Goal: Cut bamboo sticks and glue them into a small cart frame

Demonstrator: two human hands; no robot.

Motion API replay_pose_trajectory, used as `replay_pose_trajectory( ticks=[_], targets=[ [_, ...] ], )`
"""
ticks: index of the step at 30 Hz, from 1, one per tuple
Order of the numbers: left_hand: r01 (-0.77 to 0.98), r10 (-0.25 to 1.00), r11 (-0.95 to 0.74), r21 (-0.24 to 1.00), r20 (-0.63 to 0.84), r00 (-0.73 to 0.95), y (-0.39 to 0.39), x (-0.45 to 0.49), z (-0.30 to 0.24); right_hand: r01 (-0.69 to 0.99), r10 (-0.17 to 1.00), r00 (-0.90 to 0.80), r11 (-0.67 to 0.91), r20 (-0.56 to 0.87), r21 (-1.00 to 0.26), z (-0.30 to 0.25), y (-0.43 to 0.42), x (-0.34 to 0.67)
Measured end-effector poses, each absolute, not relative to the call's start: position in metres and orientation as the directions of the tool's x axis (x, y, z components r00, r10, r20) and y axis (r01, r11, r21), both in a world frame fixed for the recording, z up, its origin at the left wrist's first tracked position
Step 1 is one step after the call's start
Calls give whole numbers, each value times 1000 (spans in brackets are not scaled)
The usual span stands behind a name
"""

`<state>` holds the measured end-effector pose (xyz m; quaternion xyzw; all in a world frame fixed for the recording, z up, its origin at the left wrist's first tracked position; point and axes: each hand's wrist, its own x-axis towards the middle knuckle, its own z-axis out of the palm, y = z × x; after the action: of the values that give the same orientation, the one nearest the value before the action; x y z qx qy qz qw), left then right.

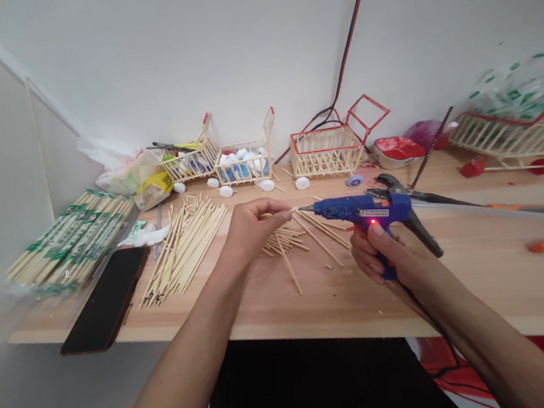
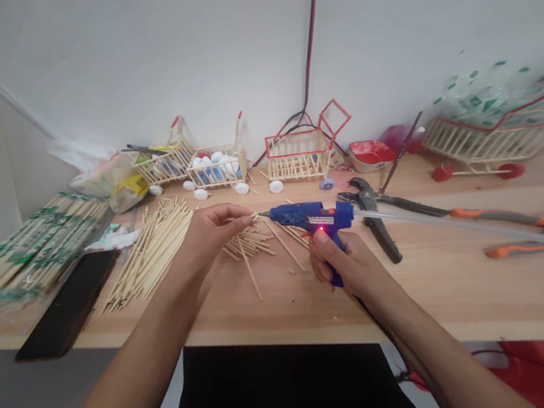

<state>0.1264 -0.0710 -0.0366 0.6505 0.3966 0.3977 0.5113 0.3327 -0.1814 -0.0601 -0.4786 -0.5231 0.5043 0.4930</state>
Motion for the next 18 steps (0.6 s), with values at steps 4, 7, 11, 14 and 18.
replay_pose_trajectory(
  ticks=[4, 7, 11, 14, 18],
  targets=[
    [118, 926, -162, 980, 109, 362, -72, 127, -36, -40, 997, -65, 42, 45, -998, -60, -182, 333],
    [128, 926, -158, 979, 102, 363, -72, 127, -36, -33, 996, -73, 51, 53, -998, -60, -181, 334],
    [139, 925, -156, 978, 95, 369, -72, 127, -36, -17, 996, -74, 52, 53, -998, -60, -181, 334],
    [148, 927, -152, 977, 89, 363, -72, 127, -36, -22, 996, -72, 56, 58, -998, -58, -181, 332],
    [140, 927, -151, 978, 91, 363, -72, 127, -36, 1, 998, -51, 41, 41, -999, -57, -181, 332]
  ],
)
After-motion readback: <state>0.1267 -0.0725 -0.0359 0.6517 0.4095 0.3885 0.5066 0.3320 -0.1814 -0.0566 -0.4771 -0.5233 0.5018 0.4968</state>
